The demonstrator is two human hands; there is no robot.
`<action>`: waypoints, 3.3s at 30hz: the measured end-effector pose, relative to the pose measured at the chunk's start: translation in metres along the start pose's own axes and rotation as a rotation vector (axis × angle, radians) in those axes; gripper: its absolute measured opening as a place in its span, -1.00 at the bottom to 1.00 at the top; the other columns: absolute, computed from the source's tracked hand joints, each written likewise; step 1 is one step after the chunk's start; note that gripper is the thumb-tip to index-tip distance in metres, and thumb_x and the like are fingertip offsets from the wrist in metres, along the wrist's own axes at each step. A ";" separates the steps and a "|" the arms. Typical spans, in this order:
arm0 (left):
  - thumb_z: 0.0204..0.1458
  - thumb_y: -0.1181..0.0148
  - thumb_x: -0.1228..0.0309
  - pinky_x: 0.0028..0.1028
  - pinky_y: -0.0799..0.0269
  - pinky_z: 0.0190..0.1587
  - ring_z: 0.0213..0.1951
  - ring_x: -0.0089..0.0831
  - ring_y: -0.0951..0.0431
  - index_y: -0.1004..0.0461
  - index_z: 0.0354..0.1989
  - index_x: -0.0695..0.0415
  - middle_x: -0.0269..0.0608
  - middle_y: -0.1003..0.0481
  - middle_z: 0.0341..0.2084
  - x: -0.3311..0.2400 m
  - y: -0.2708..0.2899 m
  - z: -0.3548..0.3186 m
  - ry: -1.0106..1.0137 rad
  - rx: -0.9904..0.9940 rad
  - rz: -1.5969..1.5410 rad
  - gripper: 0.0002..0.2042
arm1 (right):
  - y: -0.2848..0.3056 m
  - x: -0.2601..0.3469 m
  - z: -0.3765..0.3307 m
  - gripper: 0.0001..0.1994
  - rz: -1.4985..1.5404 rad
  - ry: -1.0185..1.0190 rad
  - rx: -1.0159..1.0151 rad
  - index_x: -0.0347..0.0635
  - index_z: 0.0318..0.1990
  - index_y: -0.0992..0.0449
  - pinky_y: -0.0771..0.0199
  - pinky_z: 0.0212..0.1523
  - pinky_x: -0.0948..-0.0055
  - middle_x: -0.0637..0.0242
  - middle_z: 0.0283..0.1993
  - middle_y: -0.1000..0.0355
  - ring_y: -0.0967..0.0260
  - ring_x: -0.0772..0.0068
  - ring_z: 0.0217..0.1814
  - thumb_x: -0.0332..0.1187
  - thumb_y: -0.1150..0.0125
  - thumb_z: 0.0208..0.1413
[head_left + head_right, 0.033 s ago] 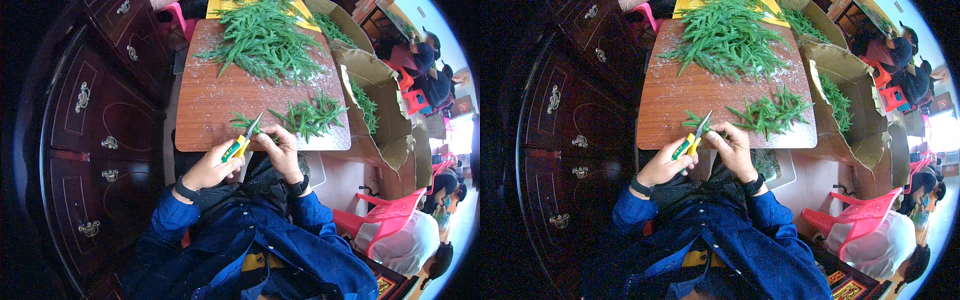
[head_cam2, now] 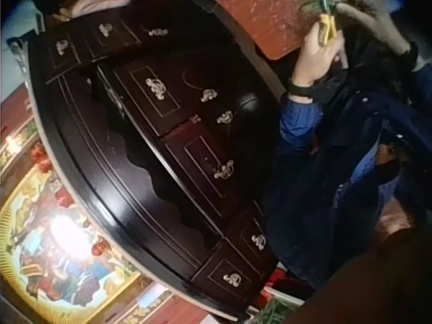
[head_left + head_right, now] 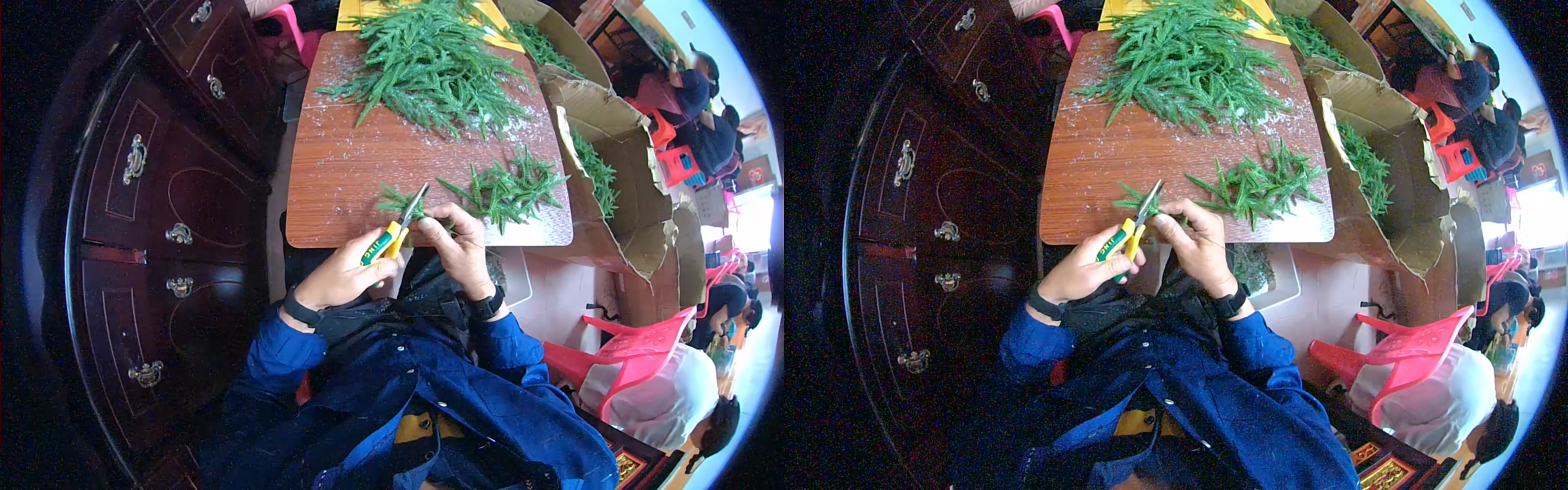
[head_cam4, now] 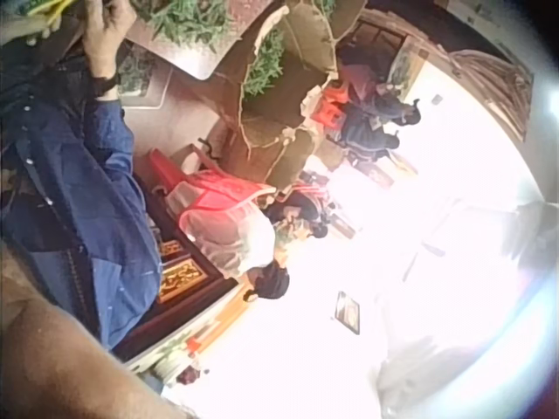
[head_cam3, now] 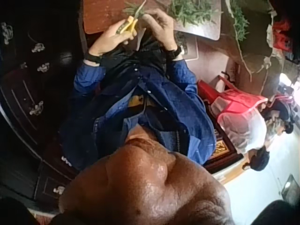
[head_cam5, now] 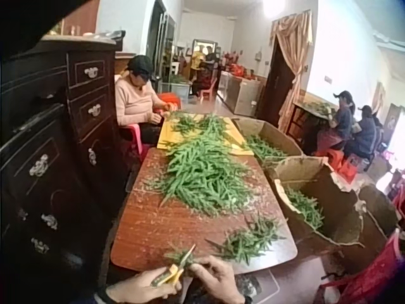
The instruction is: Trimming and sorting green leafy branches into boxes and containers.
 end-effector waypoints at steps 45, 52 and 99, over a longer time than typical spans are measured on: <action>-0.08 -0.35 0.29 -0.24 -0.35 0.04 -0.03 -0.14 -0.45 -0.31 0.17 0.22 -0.02 -0.46 -0.08 -0.050 0.072 0.001 -0.249 -0.525 1.048 -0.39 | 0.072 0.017 0.034 -0.95 0.467 -0.199 -0.145 -0.13 -0.35 -0.42 -0.29 -0.43 0.53 0.47 -0.59 -0.24 -0.22 0.56 -0.55 -0.42 -0.14 0.14; -0.18 -0.42 0.27 -0.11 -0.34 -0.03 -0.09 -0.04 -0.42 -0.35 0.11 0.16 -0.03 -0.43 -0.15 -0.052 0.086 0.011 -0.192 -0.684 1.173 -0.38 | 0.128 0.028 0.044 -0.92 0.619 -0.141 -0.272 -0.17 -0.28 -0.41 -0.32 -0.32 0.48 0.43 -0.47 -0.28 -0.25 0.50 -0.43 -0.40 -0.15 0.15; -0.16 -0.36 0.34 -0.04 -0.10 0.23 0.19 0.01 -0.22 -0.37 0.08 0.26 0.04 -0.31 0.06 -0.051 0.046 -0.018 -0.475 -0.646 0.946 -0.43 | 0.007 -0.023 0.163 -0.71 -1.426 0.089 0.158 -0.14 -0.32 -0.62 -0.53 -0.14 0.08 0.04 -0.24 -0.51 -0.51 -0.05 -0.20 -0.12 -0.16 0.04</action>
Point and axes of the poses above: each hand's wrist, its own z-axis towards the middle knuckle, its own y-axis out of the back of the hand, x = y × z, the point moved 9 cm from there along z, towards the middle knuckle
